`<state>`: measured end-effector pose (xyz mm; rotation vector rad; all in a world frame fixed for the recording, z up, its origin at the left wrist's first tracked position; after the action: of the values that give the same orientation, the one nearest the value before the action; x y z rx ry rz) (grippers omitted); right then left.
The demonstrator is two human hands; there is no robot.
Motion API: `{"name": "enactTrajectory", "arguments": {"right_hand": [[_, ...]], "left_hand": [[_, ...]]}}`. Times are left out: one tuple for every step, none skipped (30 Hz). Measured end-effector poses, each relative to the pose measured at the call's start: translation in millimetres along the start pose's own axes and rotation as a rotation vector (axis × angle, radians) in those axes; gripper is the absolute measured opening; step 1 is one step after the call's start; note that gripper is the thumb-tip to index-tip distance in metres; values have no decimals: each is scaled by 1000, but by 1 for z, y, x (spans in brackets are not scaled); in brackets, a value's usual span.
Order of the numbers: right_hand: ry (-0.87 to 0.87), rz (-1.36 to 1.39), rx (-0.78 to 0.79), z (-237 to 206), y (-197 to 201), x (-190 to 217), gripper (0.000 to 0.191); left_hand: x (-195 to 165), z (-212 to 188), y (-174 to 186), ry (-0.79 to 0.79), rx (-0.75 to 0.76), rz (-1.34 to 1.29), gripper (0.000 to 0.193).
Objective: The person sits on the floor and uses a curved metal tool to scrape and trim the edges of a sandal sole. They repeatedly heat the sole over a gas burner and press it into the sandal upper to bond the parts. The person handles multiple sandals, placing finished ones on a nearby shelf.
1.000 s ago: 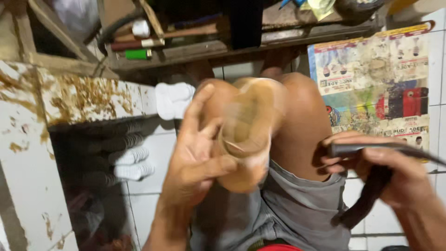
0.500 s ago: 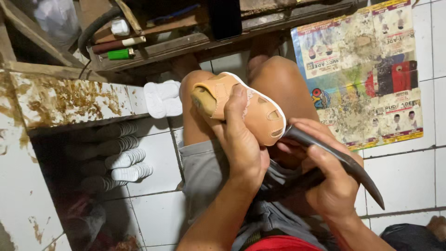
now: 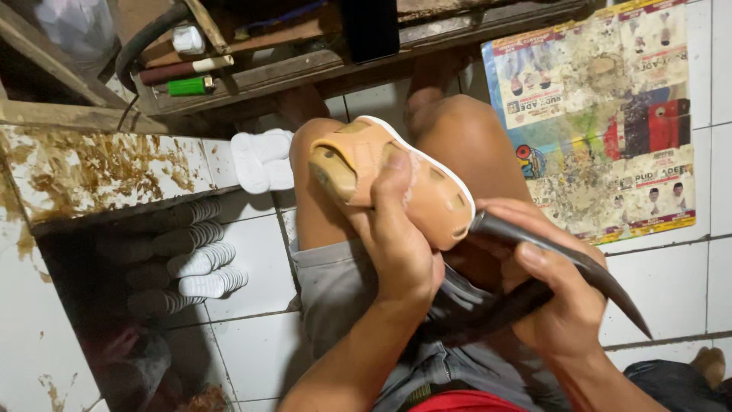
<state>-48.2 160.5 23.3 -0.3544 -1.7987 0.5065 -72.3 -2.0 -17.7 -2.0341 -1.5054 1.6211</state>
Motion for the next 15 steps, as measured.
{"name": "enactTrajectory", "arguments": {"right_hand": [[-33,4,-1,-3,3,-4,45],[-67,9,-6,-5,7,-7,46],[-102,14,-17,-6,11,-8,47],[-136,-12,-21,-7,14,-7,44],[-163,-40,-24,-6,18,-4,42],[-191,-65,-21,-5,21,-1,39],[-186,-270,22,-2,22,5,38],[-187,-477,63,0,22,10,37],[-187,-682,106,2,22,14,36],[-198,-709,138,5,22,15,36],[-202,-734,177,6,20,15,35],[-198,-756,215,8,18,14,34],[-231,-702,180,9,21,13,35],[-266,-648,142,9,23,10,36],[-300,-594,111,10,25,7,38]], "left_hand": [[0,0,0,-1,21,3,51],[-1,0,0,-1,47,44,52],[-1,0,0,4,74,87,52],[0,-1,0,15,105,128,53],[-1,-2,0,6,131,162,62],[-2,-5,-1,-8,158,197,72],[-4,-7,0,-20,178,235,84],[-8,-9,0,-62,206,292,87],[-11,-10,1,-102,236,350,90],[-15,-12,1,-142,266,409,93],[-18,-13,2,-165,305,499,92],[-21,-13,3,-194,351,588,91],[-22,-12,4,-213,382,657,91],[-23,-11,4,-235,411,724,91],[-24,-10,5,-258,422,777,92]]}}
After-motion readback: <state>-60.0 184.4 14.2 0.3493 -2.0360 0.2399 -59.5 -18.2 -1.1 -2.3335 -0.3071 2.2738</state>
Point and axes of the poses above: each hand's wrist, its own z-axis towards the middle knuckle, its own y-axis out of the back of the hand, x = y × z, the point moved 7 cm from there along z, towards the middle knuckle, and after that the axes turned 5 degrees about x, right-handed, at the moved point
